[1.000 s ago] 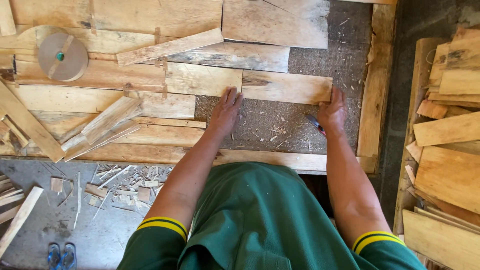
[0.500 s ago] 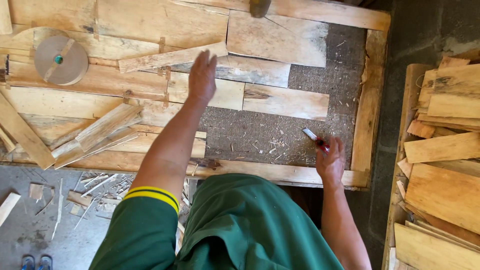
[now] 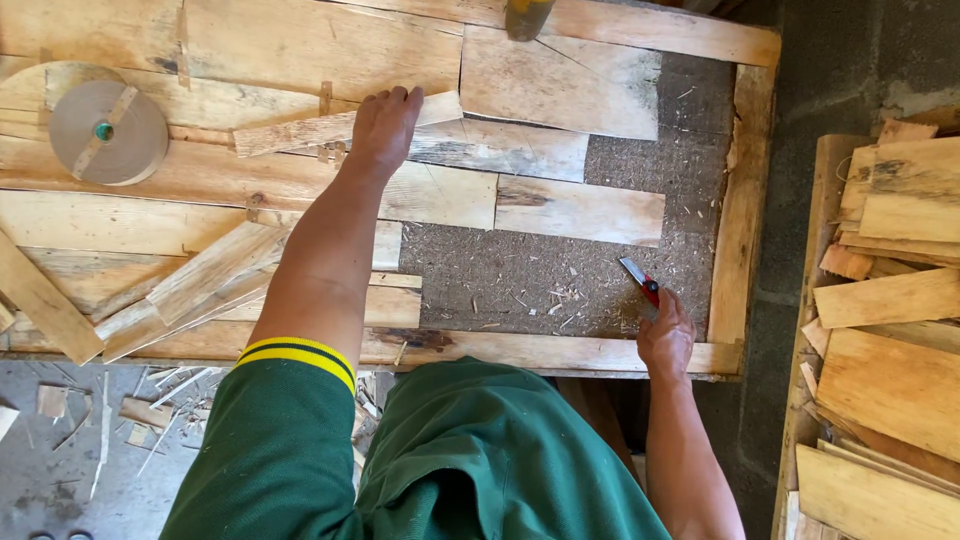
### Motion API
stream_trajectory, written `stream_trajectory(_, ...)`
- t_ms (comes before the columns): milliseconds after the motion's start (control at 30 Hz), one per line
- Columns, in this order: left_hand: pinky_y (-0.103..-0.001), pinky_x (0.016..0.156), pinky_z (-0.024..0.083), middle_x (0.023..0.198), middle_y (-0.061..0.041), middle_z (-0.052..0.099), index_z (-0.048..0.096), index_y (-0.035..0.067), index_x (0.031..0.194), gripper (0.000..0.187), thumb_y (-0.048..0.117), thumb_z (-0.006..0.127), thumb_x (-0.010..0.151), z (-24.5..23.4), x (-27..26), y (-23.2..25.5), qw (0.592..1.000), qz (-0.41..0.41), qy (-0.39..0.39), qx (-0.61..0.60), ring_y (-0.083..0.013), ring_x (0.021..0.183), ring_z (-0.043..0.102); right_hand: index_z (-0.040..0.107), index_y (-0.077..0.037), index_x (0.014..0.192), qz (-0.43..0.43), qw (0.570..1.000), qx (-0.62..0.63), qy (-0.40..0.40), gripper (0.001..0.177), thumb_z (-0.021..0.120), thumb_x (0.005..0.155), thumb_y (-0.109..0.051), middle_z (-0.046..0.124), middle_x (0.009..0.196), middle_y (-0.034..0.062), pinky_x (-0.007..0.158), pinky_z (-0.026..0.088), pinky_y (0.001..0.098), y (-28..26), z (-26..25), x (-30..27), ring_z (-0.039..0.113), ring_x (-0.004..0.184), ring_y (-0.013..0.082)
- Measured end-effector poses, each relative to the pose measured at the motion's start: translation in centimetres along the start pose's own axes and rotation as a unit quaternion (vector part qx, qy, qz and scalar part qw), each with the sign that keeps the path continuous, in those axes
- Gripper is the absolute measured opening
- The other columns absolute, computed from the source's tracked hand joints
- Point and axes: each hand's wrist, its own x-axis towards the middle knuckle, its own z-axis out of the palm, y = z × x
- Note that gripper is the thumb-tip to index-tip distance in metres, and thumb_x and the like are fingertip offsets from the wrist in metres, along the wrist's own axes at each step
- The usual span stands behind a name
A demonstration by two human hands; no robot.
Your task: Fitting and cutting thin wood panels to cover a surface using a utility knife.
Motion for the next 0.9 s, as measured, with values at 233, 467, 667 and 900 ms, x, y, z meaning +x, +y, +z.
stream_trajectory(233,-0.044,0.089,0.052,0.109,-0.02,0.064,0.068,0.002,0.117,0.038,-0.002,0.066,0.079,-2.8,0.2,-2.1,0.999,0.04,0.004,0.027,-0.0289,0.099,0.064,0.051,-0.008,0.15,0.026,0.999,-0.016,-0.028,0.066,0.074,0.088,-0.009,0.061,0.144,0.0132,0.11,0.047,0.0512,0.0,0.3,1.2,0.064,0.122,0.0365)
stream_trajectory(467,-0.046,0.095,0.05,0.111,-0.018,0.06,0.069,-0.001,0.114,0.026,-0.003,0.067,0.087,-2.2,-0.8,-7.7,0.993,-0.057,0.0,0.1,-0.0295,0.104,0.059,0.052,-0.012,0.15,0.067,0.996,-0.034,-0.049,0.064,0.074,0.09,-0.01,0.062,0.143,0.012,0.112,0.046,0.0498,-1.7,-1.1,1.1,0.063,0.124,0.0344)
stream_trajectory(667,-0.049,0.111,0.039,0.133,-0.029,0.052,0.058,-0.011,0.131,0.051,0.007,0.071,0.085,0.6,-1.7,-4.3,0.996,-0.042,0.036,0.064,-0.04,0.126,0.051,0.05,-0.013,0.15,0.085,0.993,-0.052,-0.056,0.068,0.077,0.088,-0.013,0.055,0.148,0.0121,0.11,0.045,0.049,-2.1,-0.8,1.2,0.059,0.127,0.0357)
stream_trajectory(900,-0.046,0.124,0.029,0.156,-0.028,0.042,0.053,-0.011,0.139,0.048,0.0,0.064,0.093,3.4,-2.4,7.2,0.984,0.169,0.047,-0.031,-0.0395,0.147,0.039,0.05,-0.012,0.149,0.084,0.993,-0.068,-0.048,0.069,0.078,0.086,-0.015,0.053,0.151,0.0108,0.11,0.045,0.0473,-1.8,-0.2,1.5,0.057,0.129,0.0362)
